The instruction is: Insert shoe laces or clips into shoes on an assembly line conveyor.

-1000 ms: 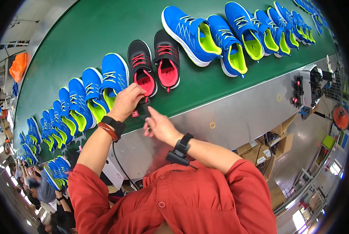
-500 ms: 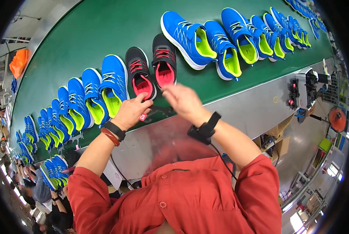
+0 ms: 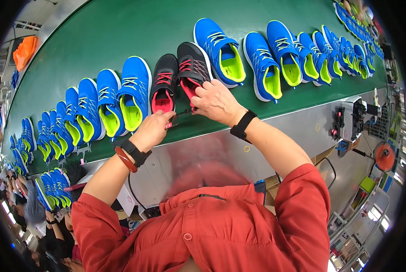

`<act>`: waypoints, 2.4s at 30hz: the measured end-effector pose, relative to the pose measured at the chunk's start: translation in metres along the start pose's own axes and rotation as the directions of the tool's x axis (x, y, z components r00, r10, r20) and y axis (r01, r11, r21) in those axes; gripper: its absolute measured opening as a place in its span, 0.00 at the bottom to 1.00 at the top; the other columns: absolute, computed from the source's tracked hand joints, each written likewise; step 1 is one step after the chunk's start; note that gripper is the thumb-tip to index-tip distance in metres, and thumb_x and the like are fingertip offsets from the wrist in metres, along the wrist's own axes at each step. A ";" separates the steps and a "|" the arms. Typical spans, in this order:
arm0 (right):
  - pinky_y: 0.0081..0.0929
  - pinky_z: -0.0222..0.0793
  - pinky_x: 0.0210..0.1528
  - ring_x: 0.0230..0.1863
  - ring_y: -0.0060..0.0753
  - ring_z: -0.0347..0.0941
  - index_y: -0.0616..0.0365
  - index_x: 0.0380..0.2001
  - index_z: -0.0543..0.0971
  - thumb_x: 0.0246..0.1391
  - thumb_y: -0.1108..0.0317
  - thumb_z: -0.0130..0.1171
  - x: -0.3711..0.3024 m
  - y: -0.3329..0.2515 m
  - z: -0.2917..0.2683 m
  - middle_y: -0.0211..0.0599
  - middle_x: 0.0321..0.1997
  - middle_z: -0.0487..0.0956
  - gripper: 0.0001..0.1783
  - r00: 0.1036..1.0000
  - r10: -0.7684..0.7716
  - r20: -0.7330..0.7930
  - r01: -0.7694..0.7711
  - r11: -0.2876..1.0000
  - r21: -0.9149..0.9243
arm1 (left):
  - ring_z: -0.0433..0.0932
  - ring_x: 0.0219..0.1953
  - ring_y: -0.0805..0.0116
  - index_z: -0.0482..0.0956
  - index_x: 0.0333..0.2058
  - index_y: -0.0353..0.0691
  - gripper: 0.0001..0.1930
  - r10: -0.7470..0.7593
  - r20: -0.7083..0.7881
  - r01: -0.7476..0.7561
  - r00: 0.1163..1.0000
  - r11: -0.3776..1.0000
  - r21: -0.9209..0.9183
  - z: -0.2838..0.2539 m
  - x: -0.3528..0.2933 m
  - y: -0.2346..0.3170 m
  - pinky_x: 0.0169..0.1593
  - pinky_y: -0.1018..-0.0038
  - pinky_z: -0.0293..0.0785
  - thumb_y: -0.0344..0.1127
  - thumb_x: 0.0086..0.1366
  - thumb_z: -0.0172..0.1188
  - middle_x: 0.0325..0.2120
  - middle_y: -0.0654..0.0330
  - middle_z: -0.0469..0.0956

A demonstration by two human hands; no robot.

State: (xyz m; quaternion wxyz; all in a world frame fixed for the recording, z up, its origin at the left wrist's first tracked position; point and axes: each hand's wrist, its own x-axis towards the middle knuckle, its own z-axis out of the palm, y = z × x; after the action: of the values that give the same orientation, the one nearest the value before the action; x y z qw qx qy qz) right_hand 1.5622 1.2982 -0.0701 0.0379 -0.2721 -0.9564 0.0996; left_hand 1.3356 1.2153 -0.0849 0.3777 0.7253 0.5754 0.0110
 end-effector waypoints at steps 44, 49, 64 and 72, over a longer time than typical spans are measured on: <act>0.36 0.67 0.44 0.41 0.44 0.71 0.57 0.33 0.77 0.46 0.77 0.58 -0.157 -0.172 0.050 0.38 0.37 0.75 0.08 0.831 -0.533 0.158 0.310 0.680 0.665 | 0.78 0.34 0.52 0.76 0.34 0.36 0.08 -0.660 -0.358 0.147 0.660 0.582 -0.800 0.258 -0.233 0.167 0.37 0.62 0.73 0.27 0.59 0.48 0.28 0.52 0.78; 0.37 0.66 0.44 0.41 0.44 0.70 0.56 0.32 0.77 0.45 0.77 0.59 -0.171 -0.188 0.056 0.37 0.36 0.75 0.08 0.696 -0.695 0.178 0.467 0.628 0.623 | 0.74 0.24 0.73 0.76 0.36 0.39 0.08 -0.943 -0.062 0.156 0.327 0.118 -0.981 0.420 -0.297 0.134 0.29 0.75 0.71 0.28 0.63 0.48 0.19 0.64 0.73; 0.43 0.54 0.65 0.67 0.53 0.53 0.57 0.60 0.66 0.51 0.75 0.57 -0.170 -0.237 0.092 0.50 0.65 0.59 0.30 0.898 -0.274 0.345 0.184 0.944 0.272 | 0.79 0.44 0.48 0.78 0.44 0.48 0.15 -0.795 0.204 0.227 -0.571 -0.392 -0.891 0.705 -0.565 0.011 0.49 0.60 0.74 0.32 0.57 0.54 0.37 0.49 0.81; 0.43 0.56 0.62 0.58 0.50 0.65 0.59 0.59 0.67 0.62 0.55 0.47 -0.203 -0.052 0.097 0.49 0.55 0.72 0.27 0.961 -0.219 0.167 0.270 0.872 -0.408 | 0.78 0.46 0.47 0.70 0.54 0.48 0.24 -0.712 0.382 0.137 -0.589 -0.554 -0.821 0.834 -0.651 -0.093 0.51 0.59 0.73 0.32 0.57 0.55 0.40 0.44 0.79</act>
State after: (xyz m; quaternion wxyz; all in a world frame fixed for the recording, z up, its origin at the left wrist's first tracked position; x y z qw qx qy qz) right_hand 1.6955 1.1310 -0.1573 -0.0657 -0.1443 -0.9820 -0.1023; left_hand 1.4150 0.2248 -0.4604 0.1509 -0.4119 0.8772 0.1953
